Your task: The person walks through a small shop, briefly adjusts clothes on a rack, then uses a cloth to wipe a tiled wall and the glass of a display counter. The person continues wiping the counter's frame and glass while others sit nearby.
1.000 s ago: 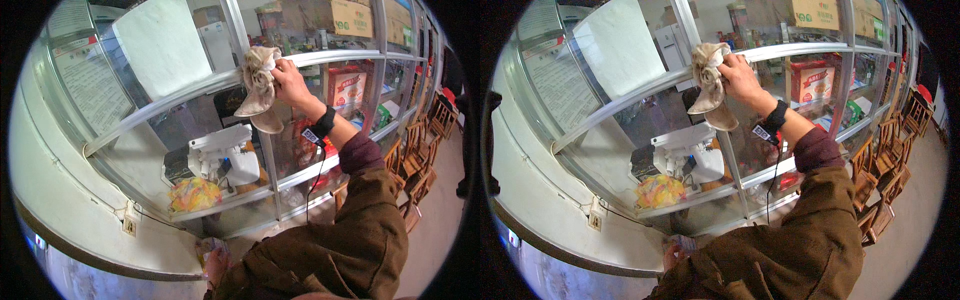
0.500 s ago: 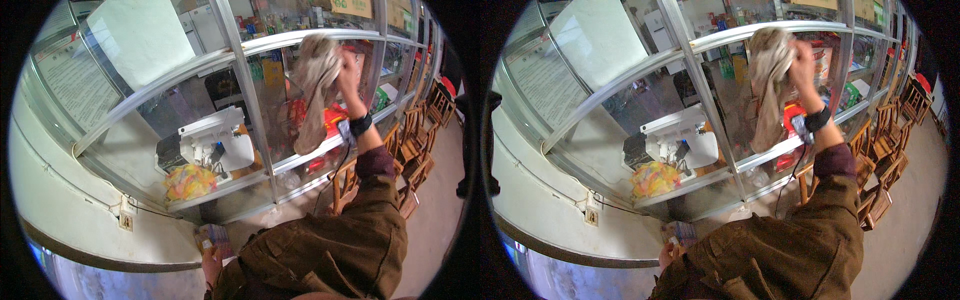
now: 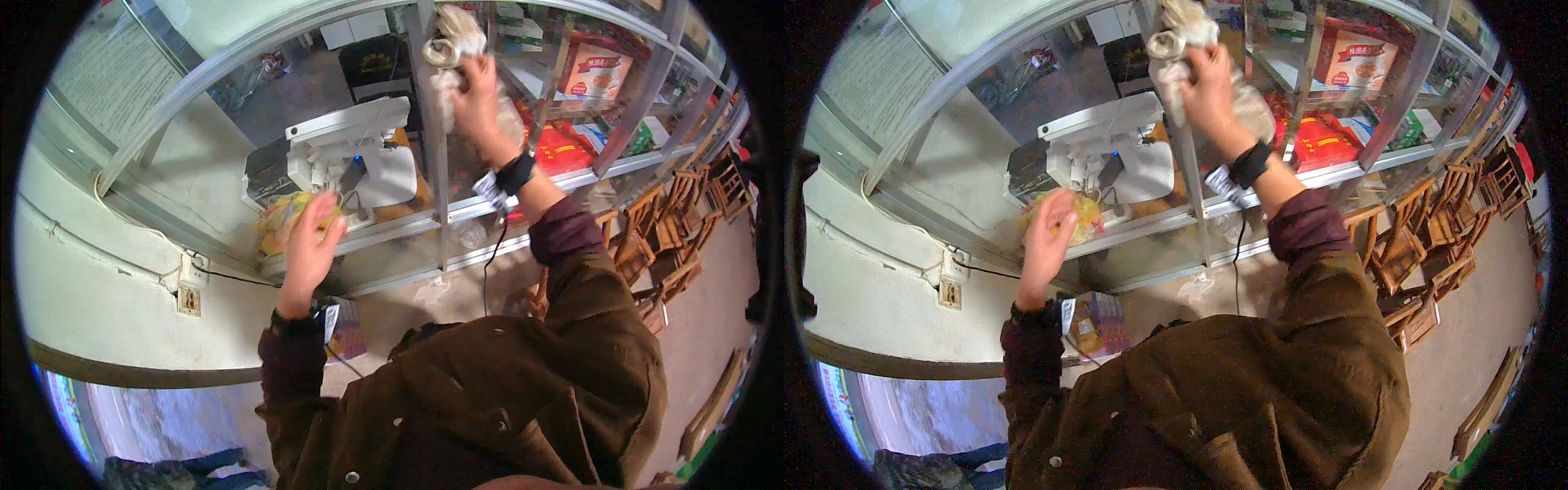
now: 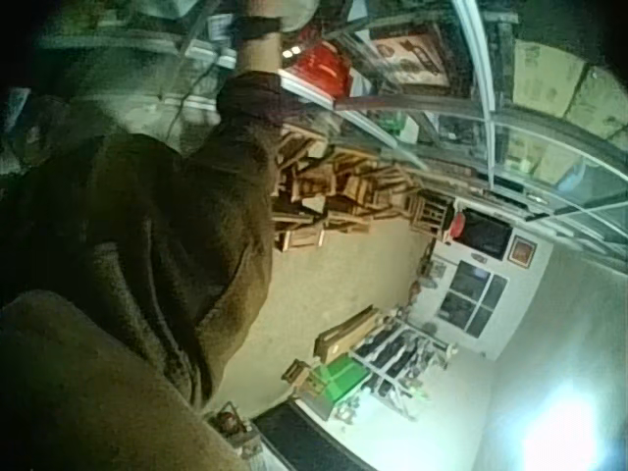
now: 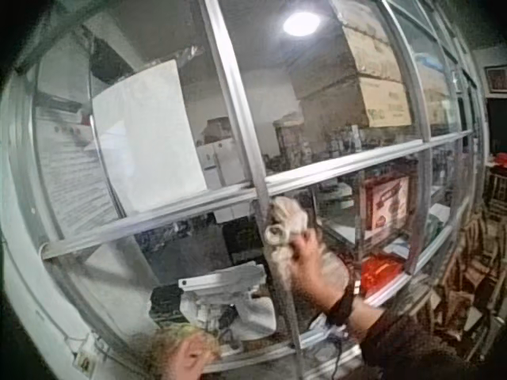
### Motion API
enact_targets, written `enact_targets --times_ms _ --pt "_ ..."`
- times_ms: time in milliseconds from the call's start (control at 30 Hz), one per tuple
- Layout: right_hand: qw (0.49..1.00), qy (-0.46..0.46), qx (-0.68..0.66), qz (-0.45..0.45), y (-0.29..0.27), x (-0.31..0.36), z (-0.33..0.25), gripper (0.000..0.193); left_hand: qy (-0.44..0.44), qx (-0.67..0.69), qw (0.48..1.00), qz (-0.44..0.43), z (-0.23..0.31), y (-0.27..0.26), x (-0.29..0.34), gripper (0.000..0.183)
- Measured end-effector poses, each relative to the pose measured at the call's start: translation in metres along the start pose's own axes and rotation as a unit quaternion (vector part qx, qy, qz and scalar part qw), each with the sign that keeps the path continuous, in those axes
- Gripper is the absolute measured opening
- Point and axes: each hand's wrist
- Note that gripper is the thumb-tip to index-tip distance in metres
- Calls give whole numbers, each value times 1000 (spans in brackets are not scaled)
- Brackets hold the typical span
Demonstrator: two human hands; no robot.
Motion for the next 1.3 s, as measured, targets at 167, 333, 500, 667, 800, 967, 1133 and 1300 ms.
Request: enact_targets --times_ms 167,333,500,667,800,967,1133,1300 --pt "981 170 -93 -12 5 13 -33 35 84 -39 996 -4 -8 49 -60 76" --pt "957 236 -157 -51 -5 47 -31 39 193 -70 975 -82 -31 104 -77 100" --pt "768 522 -312 -203 -35 111 -26 41 136 -23 976 -167 -55 128 -73 74" --pt "783 501 -204 -308 -72 103 -45 34 238 -6 958 -159 -39 93 -96 50" --pt "974 133 -57 -174 -63 36 -82 35 341 -99 934 33 1 50 -143 52" --pt "980 -184 63 -32 2 -54 -106 44 449 -274 826 202 19 20 -196 51" --pt "981 -152 89 -83 26 -45 -89 35 375 -518 763 93 -34 31 -194 66" --pt "971 -53 99 -213 37 40 -46 27 307 -543 781 -30 -113 52 -136 55"
Point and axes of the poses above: each hand's wrist, its own x-axis away from the middle knuckle, its own y-axis out of the palm, z = x × y, and after that the axes turned 14 degrees about y, right-handed
